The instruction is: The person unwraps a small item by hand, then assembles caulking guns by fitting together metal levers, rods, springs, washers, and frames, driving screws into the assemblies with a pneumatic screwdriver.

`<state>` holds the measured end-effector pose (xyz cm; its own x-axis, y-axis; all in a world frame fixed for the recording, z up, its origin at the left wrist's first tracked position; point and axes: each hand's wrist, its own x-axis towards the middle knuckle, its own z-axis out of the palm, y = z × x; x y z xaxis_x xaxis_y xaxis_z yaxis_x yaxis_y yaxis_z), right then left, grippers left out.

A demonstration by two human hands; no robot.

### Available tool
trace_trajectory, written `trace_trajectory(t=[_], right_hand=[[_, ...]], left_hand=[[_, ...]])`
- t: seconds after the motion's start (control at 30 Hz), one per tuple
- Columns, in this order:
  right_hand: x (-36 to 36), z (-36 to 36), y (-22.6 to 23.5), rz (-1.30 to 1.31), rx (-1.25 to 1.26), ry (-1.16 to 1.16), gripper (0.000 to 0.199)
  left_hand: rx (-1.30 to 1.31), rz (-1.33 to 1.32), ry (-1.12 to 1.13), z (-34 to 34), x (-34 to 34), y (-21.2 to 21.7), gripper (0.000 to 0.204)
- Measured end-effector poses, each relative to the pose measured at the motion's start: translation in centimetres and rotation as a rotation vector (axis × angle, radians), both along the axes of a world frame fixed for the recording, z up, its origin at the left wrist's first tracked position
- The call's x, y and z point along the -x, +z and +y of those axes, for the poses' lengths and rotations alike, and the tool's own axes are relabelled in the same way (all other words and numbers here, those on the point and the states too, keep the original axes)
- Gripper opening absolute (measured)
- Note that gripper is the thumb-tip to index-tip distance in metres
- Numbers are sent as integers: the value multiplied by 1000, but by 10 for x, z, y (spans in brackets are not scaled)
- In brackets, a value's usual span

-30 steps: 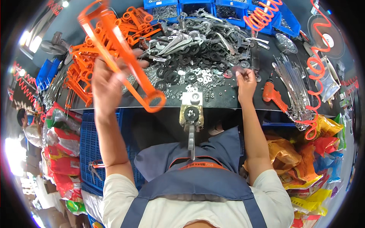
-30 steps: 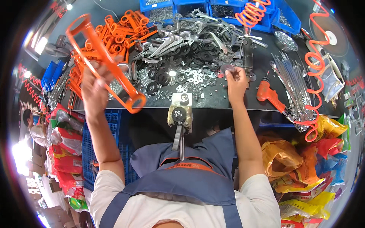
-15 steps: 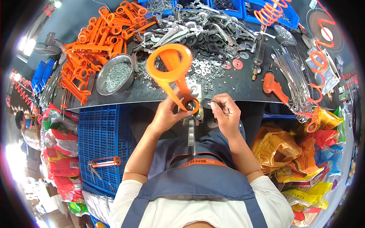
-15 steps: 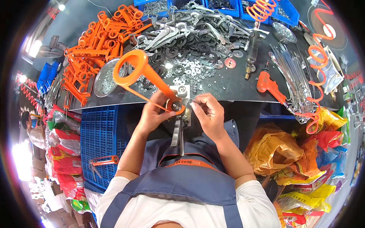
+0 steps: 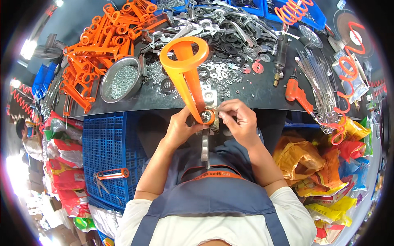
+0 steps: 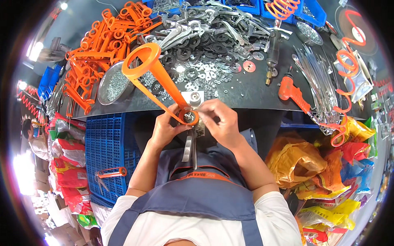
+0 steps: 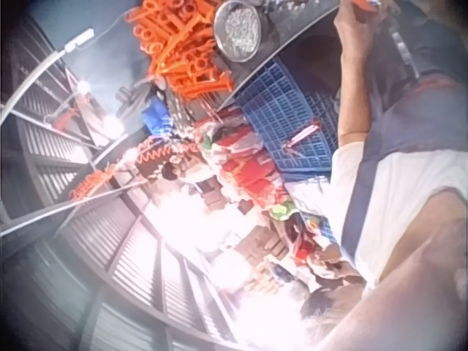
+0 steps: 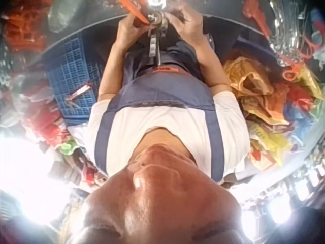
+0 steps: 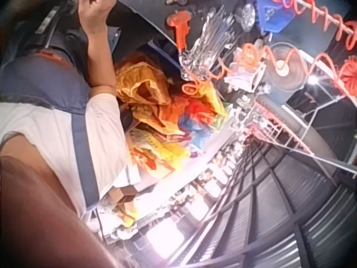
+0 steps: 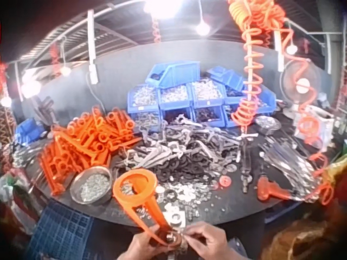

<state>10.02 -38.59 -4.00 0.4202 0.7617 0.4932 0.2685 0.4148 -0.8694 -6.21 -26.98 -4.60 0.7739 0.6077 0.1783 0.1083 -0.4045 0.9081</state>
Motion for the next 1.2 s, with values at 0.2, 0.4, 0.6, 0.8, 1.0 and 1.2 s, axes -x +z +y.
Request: trace_trajectory(t=[0.2,0.4,0.6,0.8,1.0,1.2], right_hand=[[-12,18,5,-879,-186,72,24],[-23,19,17,-1224,-224,194,11],[-15,9,15,-1041,-42,224,13],[-9,8,2,-952,-106,110,16],[-10,8,4,-950,-89,132,18],[-11,11,6,-1017,-86,169,18]], left_hand=[[3,-154,70,2,5,-28,55],[-432,-261,-99,19,0,-34,60],[-212,-338,-96,13,0,-47,52],[-121,-265,-40,4,2,-35,54],[-470,-204,174,33,37,18,38],[-675,537,684,180,100,35,28]])
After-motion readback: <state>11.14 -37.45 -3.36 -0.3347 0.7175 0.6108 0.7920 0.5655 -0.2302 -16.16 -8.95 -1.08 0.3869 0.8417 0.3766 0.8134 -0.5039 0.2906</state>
